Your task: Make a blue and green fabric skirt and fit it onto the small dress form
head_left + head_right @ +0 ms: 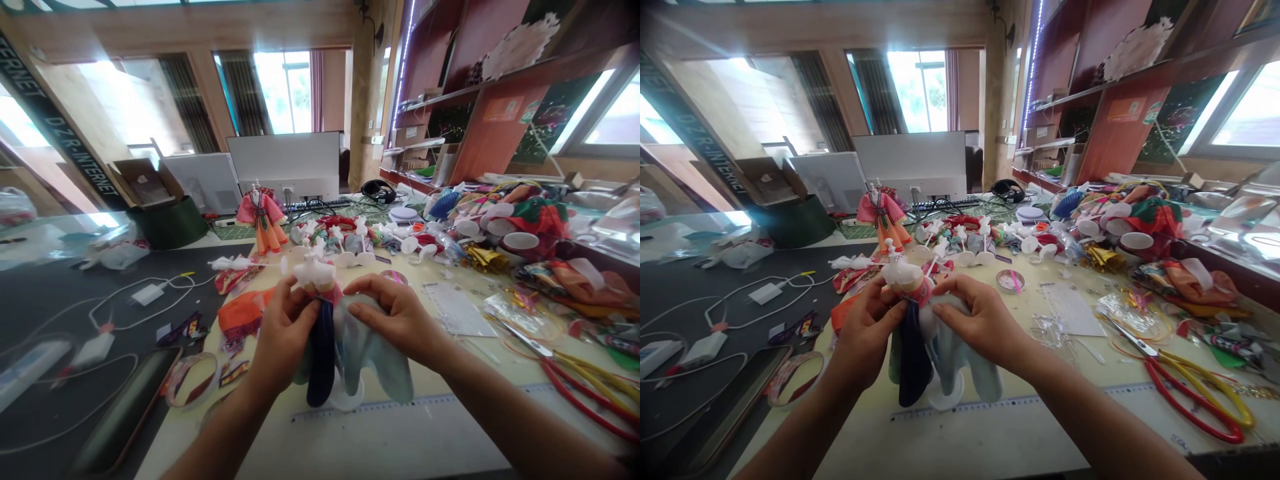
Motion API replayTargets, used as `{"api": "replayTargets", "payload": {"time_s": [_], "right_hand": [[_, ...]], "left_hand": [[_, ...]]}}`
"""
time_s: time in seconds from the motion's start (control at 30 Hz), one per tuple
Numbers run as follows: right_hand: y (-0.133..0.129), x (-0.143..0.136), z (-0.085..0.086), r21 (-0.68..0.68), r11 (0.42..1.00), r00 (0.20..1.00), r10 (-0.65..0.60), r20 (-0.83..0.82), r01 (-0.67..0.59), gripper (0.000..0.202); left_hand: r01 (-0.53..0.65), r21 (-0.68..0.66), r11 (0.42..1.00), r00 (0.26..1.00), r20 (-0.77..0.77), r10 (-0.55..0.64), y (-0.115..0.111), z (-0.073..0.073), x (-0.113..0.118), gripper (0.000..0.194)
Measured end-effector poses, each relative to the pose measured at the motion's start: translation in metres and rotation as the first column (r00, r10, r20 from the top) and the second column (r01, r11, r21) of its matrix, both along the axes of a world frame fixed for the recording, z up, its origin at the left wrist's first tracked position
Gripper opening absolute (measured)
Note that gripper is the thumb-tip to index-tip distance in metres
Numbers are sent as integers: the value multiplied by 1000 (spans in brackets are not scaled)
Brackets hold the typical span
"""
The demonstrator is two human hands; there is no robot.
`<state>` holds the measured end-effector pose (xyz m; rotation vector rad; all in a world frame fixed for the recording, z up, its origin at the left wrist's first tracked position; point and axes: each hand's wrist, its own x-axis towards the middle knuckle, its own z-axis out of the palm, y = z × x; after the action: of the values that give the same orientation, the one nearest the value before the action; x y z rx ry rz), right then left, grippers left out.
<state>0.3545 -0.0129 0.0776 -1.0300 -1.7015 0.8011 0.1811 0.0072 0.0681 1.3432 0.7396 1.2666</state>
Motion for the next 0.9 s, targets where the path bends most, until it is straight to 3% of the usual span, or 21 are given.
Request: {"api": "replayTargets", "payload": {"time_s": [0.23,0.37,0.47,0.57,0.63,0.67,0.7,0.77,0.8,0.83,0.9], "right_hand": [[6,-1,0,-11,997,994,80,80,-79,20],[9,2,-1,-45,992,992,119,48,-117,24],[11,1,-3,-44,994,994,106,27,-105,20],[12,-1,-3,-42,999,993,39,108,-35,7],[13,-3,-3,-29,999,986,-22,167,27,5],[13,-4,-3,-25,998,981,-49,185,54,6],[13,-4,-3,-26,997,978,-71,195,77,8],[15,-6,-3,-38,993,976,-100,193,109,12],[15,-6,-2,-48,992,976,-109,187,120,13],[16,-7,-2,-54,990,976,-117,181,129,13],[17,-8,-1,-56,987,973,-140,183,153,14]], "left_hand": [[147,34,989,987,-78,-144,-1,0,2,41],[233,45,972,967,-117,-226,3,-3,2,37],[291,54,955,949,-142,-281,11,-7,1,31],[311,62,948,938,-177,-297,14,-13,0,29],[201,135,970,958,-234,-166,11,-19,0,32],[75,228,971,964,-265,-12,7,-24,0,34],[-70,357,932,944,-279,178,3,-28,0,35],[-266,621,737,828,-243,504,-8,-37,2,37],[-274,709,650,779,-233,582,-12,-40,4,38],[-246,761,601,746,-247,618,-16,-43,7,38],[-201,799,567,692,-294,659,-21,-46,12,33]]}}
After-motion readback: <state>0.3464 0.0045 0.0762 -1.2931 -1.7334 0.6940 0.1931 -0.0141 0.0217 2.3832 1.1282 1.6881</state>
